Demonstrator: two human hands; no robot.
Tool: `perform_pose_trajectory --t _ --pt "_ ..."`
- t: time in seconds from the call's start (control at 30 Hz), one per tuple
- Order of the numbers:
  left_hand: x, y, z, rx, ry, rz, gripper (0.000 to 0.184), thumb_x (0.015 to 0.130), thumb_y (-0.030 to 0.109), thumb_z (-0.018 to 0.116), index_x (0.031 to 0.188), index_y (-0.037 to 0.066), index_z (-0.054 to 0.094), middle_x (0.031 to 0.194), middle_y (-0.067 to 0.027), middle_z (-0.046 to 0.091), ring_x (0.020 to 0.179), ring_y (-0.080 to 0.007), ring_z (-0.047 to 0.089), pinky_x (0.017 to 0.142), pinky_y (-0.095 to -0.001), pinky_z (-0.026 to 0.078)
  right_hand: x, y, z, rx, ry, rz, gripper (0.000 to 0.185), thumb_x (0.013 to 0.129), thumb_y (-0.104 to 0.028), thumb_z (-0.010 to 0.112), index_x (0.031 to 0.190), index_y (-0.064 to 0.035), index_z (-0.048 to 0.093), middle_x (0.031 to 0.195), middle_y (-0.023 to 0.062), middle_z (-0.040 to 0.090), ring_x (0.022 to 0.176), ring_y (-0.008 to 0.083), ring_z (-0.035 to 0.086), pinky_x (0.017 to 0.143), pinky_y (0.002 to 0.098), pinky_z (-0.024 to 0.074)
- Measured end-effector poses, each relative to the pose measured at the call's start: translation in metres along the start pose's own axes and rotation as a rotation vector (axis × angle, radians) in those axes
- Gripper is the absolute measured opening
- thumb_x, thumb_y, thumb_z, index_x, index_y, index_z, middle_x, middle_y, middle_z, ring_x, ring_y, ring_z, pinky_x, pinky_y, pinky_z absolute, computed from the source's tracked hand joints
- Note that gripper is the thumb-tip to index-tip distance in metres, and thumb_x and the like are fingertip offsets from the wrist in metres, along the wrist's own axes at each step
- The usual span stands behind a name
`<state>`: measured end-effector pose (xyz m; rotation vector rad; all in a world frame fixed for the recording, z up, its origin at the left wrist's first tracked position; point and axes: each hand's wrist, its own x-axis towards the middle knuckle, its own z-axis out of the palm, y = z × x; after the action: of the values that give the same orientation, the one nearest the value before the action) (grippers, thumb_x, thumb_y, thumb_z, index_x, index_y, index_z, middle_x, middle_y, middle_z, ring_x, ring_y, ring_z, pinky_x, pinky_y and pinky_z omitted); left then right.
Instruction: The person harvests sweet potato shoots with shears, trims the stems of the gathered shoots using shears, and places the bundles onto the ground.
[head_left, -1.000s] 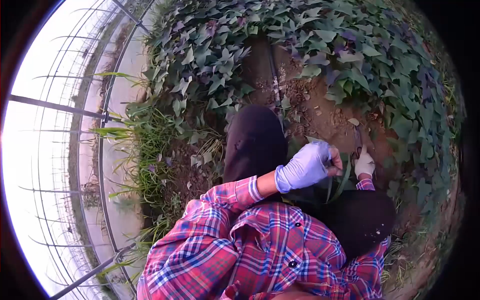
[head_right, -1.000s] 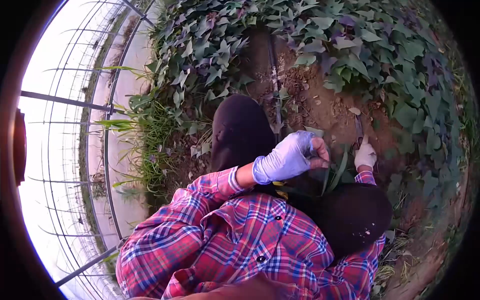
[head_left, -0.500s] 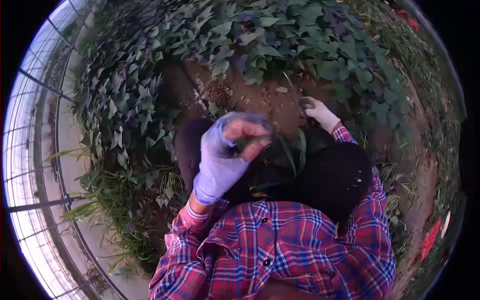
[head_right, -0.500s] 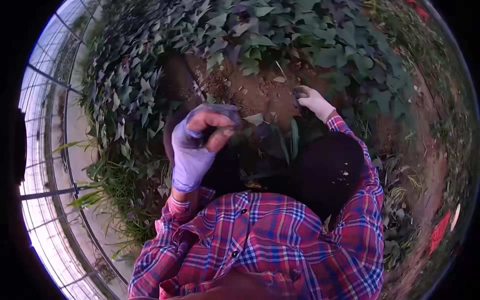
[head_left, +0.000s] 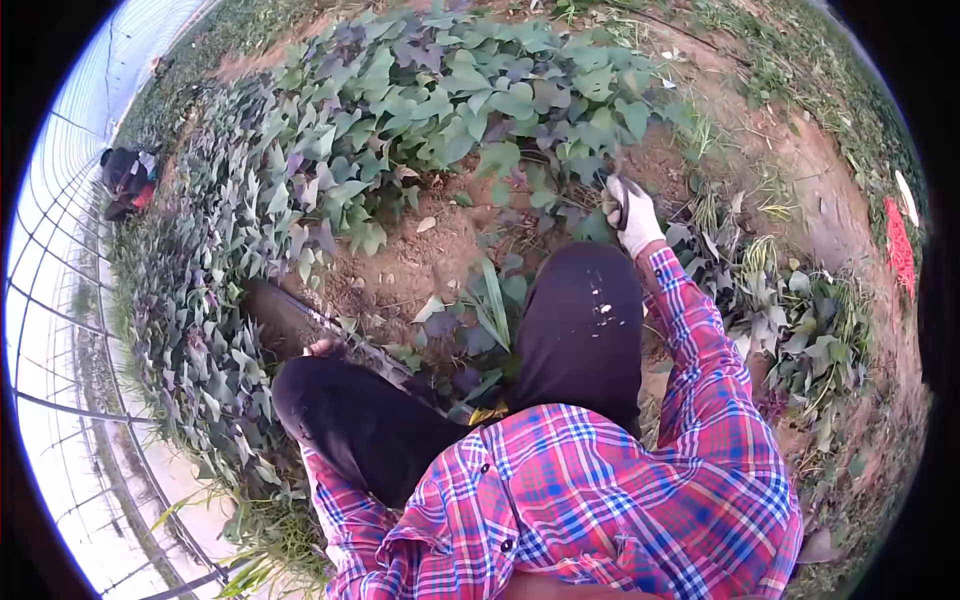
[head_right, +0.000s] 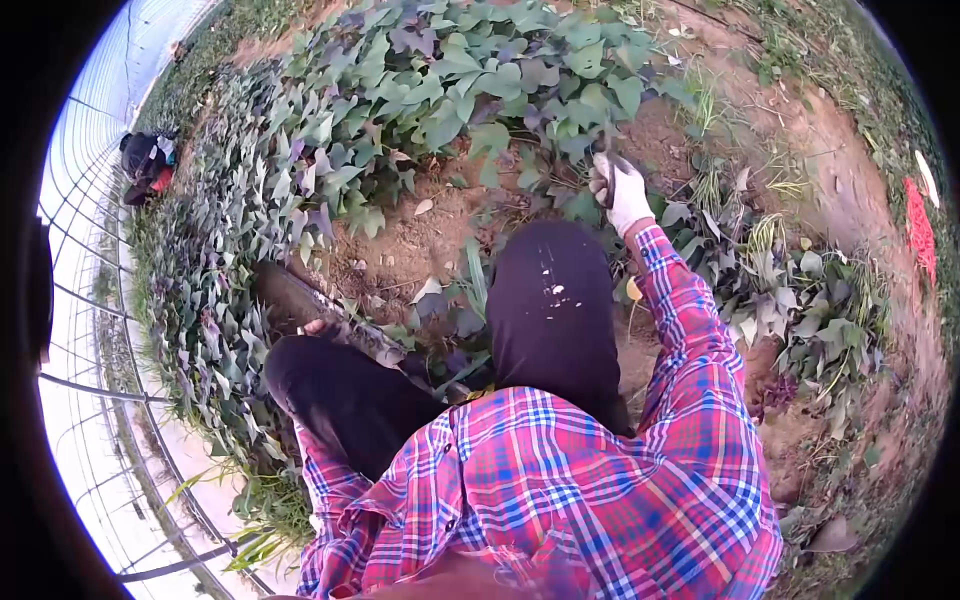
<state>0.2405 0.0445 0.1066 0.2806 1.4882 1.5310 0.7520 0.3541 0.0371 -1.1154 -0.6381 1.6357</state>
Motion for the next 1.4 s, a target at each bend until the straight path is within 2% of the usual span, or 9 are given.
perform_pose_trajectory --t 0.17,0.23,0.27,0.33,0.93,1.1,1.17,1.27,1.4 --pt "0.000 0.001 -0.015 0.050 -0.195 -0.149 0.062 0.092 0.055 0.039 0.121 0.002 0.050 0.113 -0.0198 0.058 0.095 -0.0350 0.060 0.087 -0.0463 0.048 0.034 0.020 0.007 -0.243 0.051 -0.179 0.022 0.089 -0.023 0.060 0.103 -0.0061 0.058 0.072 -0.0006 0.054 0.055 0.0049 0.049 0.042 0.0183 0.0339" --pt "-0.011 0.017 -0.014 0.197 -0.215 -0.182 0.071 0.089 0.062 0.032 0.122 0.001 0.049 0.109 -0.0213 0.060 0.095 -0.0364 0.060 0.083 -0.0479 0.050 0.082 0.073 0.011 -1.076 0.023 -0.679 0.038 0.085 -0.025 0.054 0.115 -0.0035 0.058 0.097 0.0188 0.065 0.087 0.0309 0.064 0.075 0.0369 0.0495" --pt "-0.019 0.024 -0.008 0.217 -0.223 -0.175 0.071 0.089 0.062 0.032 0.122 0.001 0.049 0.109 -0.0213 0.060 0.095 -0.0364 0.060 0.083 -0.0479 0.050 0.059 0.055 0.039 -1.203 -0.154 -0.257 0.044 0.080 -0.028 0.056 0.117 -0.0042 0.058 0.110 0.0232 0.060 0.103 0.0380 0.057 0.090 0.0396 0.0445" --pt "-0.047 0.034 0.012 -0.190 -0.614 -0.159 0.070 0.090 0.059 0.034 0.121 -0.002 0.049 0.105 -0.0219 0.061 0.095 -0.0350 0.061 0.081 -0.0479 0.051 0.049 0.079 0.050 -1.407 -0.241 -0.400 0.040 0.080 -0.022 0.055 0.117 -0.0066 0.057 0.100 0.0207 0.064 0.095 0.0376 0.060 0.084 0.0443 0.0474" --pt "-0.010 0.052 0.164 0.290 -0.835 -0.365 0.069 0.080 0.048 0.063 0.119 -0.008 0.049 0.099 -0.0164 0.063 0.088 -0.0217 0.063 0.083 -0.0319 0.048 0.041 -0.050 0.033 -1.683 -0.401 -0.429 0.043 0.076 -0.026 0.061 0.111 -0.0018 0.061 0.091 0.0228 0.063 0.088 0.0378 0.061 0.081 0.0410 0.0481" --pt "0.081 0.058 0.252 0.788 -1.525 -0.668 0.056 0.087 0.034 0.063 0.128 -0.001 0.047 0.102 -0.0106 0.064 0.092 -0.0159 0.061 0.086 -0.0281 0.046 0.152 -0.064 0.017 -2.160 -0.217 -0.521 0.034 0.079 -0.027 0.059 0.097 0.0017 0.063 0.090 0.0222 0.064 0.091 0.0386 0.060 0.080 0.0417 0.0483" --pt "0.118 0.062 0.293 0.859 -1.603 -0.446 0.047 0.088 0.031 0.063 0.122 0.001 0.053 0.103 -0.0075 0.064 0.094 -0.0129 0.059 0.085 -0.0278 0.047 0.167 -0.065 -0.001 -1.386 0.168 -0.518 0.048 0.082 -0.038 0.060 0.113 -0.0016 0.061 0.098 0.0196 0.066 0.092 0.0340 0.063 0.082 0.0382 0.0487" --pt "0.159 0.054 0.362 0.931 -1.561 -0.122 0.030 0.088 0.018 0.062 0.114 0.003 0.059 0.099 -0.0029 0.065 0.091 -0.0100 0.059 0.085 -0.0256 0.046 0.181 -0.052 -0.053 -1.284 0.251 -0.186 0.041 0.086 -0.032 0.060 0.115 -0.0035 0.062 0.085 0.0093 0.067 0.073 0.0125 0.060 0.068 0.0289 0.0471" --pt "0.202 -0.001 0.452 0.866 -1.535 0.069 0.024 0.090 0.014 0.057 0.109 0.001 0.061 0.096 -0.0033 0.067 0.092 -0.0105 0.061 0.084 -0.0255 0.047 0.180 0.002 -0.090 -1.119 0.424 -0.076 0.041 0.089 -0.030 0.056 0.123 -0.0062 0.056 0.095 0.0117 0.067 0.083 0.0160 0.063 0.073 0.0282 0.0476"
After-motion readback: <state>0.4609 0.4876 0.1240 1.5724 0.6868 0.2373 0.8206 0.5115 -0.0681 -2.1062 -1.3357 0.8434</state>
